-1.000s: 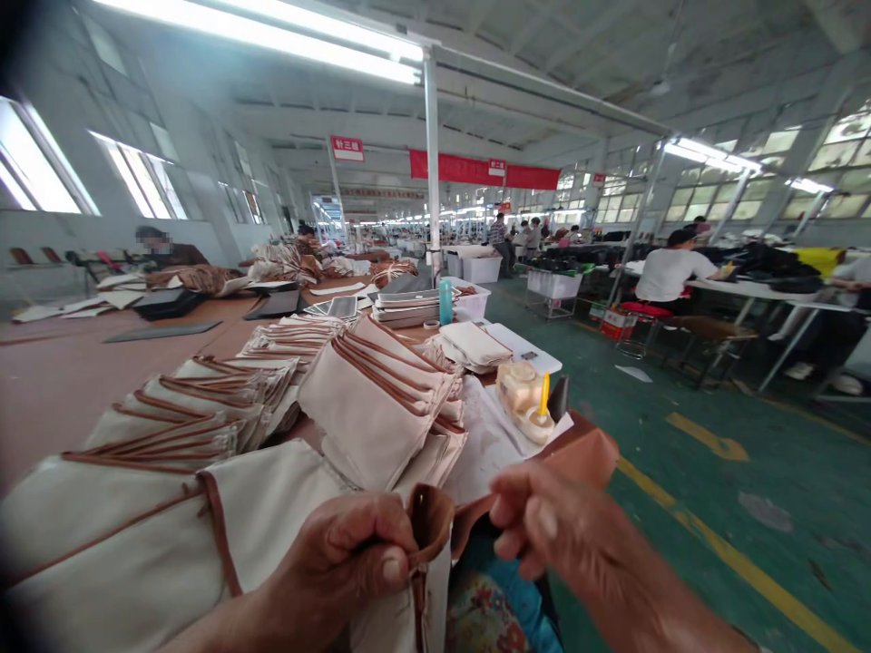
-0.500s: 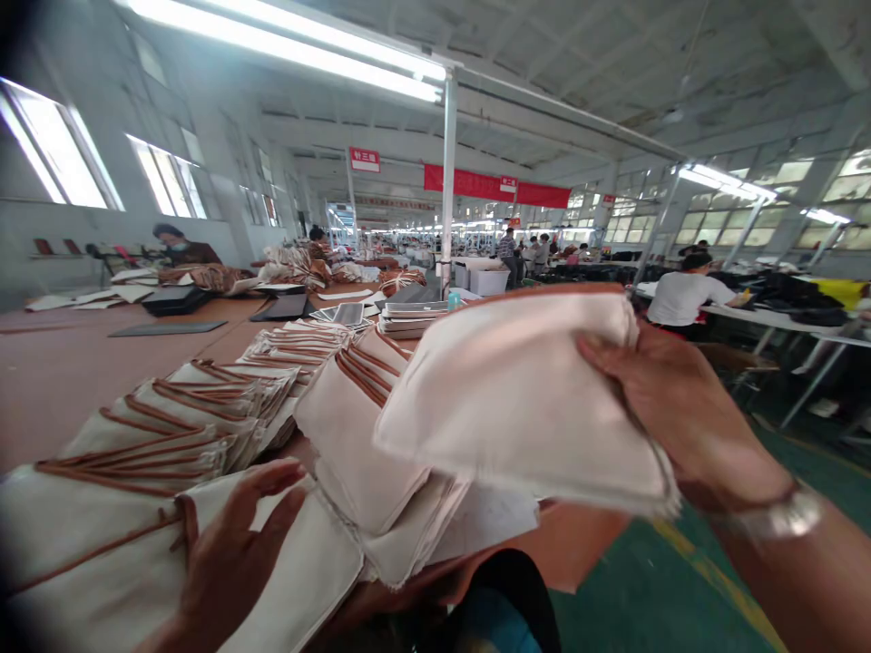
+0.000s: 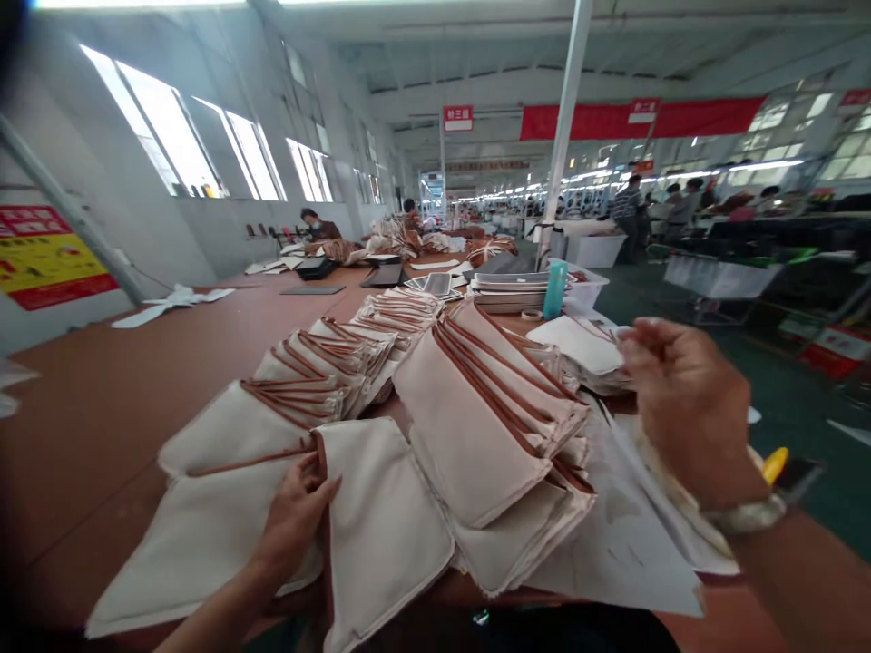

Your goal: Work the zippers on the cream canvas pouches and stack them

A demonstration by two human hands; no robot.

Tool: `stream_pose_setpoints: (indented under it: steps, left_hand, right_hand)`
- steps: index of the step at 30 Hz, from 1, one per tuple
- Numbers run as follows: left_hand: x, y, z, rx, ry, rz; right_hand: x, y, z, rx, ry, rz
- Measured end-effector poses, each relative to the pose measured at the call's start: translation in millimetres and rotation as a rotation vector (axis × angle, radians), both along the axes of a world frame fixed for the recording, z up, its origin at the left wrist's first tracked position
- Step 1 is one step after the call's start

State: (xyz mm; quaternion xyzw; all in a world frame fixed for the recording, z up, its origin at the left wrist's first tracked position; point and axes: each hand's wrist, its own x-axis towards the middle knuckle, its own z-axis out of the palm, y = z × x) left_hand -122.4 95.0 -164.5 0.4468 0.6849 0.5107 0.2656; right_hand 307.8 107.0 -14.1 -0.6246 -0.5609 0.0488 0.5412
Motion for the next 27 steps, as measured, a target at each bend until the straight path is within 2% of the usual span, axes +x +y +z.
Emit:
stream_pose_setpoints:
  steps: [2, 3, 4, 5, 7, 10, 13, 16, 18, 21, 24, 27]
  left_hand:
    - [15, -7, 12.8, -0.001, -0.101, -0.024]
    - [23, -13, 22.9, 0.015, -0.152, -0.044]
    - [32, -19, 35.5, 0.034, -0.196, -0.080]
    - [42, -26, 50.2, 0.062, -0.244, -0.121]
    - [60, -42, 83.2, 0.121, -0.425, -0.252]
    - [79, -62, 128.4, 0.154, -0.498, -0.376]
    - [89, -74, 153.0, 0.039, -0.639, -0.510]
    - [95, -81, 156.0, -0.093, -0.778, -0.578]
    - [101, -88, 151.3, -0.156, -0.811, -0.600]
    - [113, -103, 142.9, -0.252, -0.830, -0.659]
    - [124, -119, 136.4, -0.315, -0.928, -0.731]
    - [129, -126, 127.6, -0.325, -1.006, -0.666]
  right_hand:
    - [-42, -32, -18.4, -0.058, -0.080, 0.065]
    - [-65, -48, -25.9, -0.143, -0.128, 0.254]
    - [-87, -62, -32.1, -0.162, -0.170, 0.448]
    - [-106, -74, -36.7, -0.130, -0.230, 0.602]
    - [-137, -92, -39.5, 0.037, -0.378, 0.804]
    - [-157, -108, -26.5, 0.364, -0.638, 0.887]
    - [-157, -124, -3.0, 0.489, -0.767, 0.916]
    - [-153, -143, 11.8, 0.554, -0.763, 0.963]
    - [-153, -156, 13.1, 0.604, -0.785, 0.905]
    - [-157, -171, 7.0, 0.597, -0.857, 0.800]
    - [-161, -179, -2.6, 0.578, -0.977, 0.864]
    - [-159, -184, -12.8, 0.595, -0.937, 0.892]
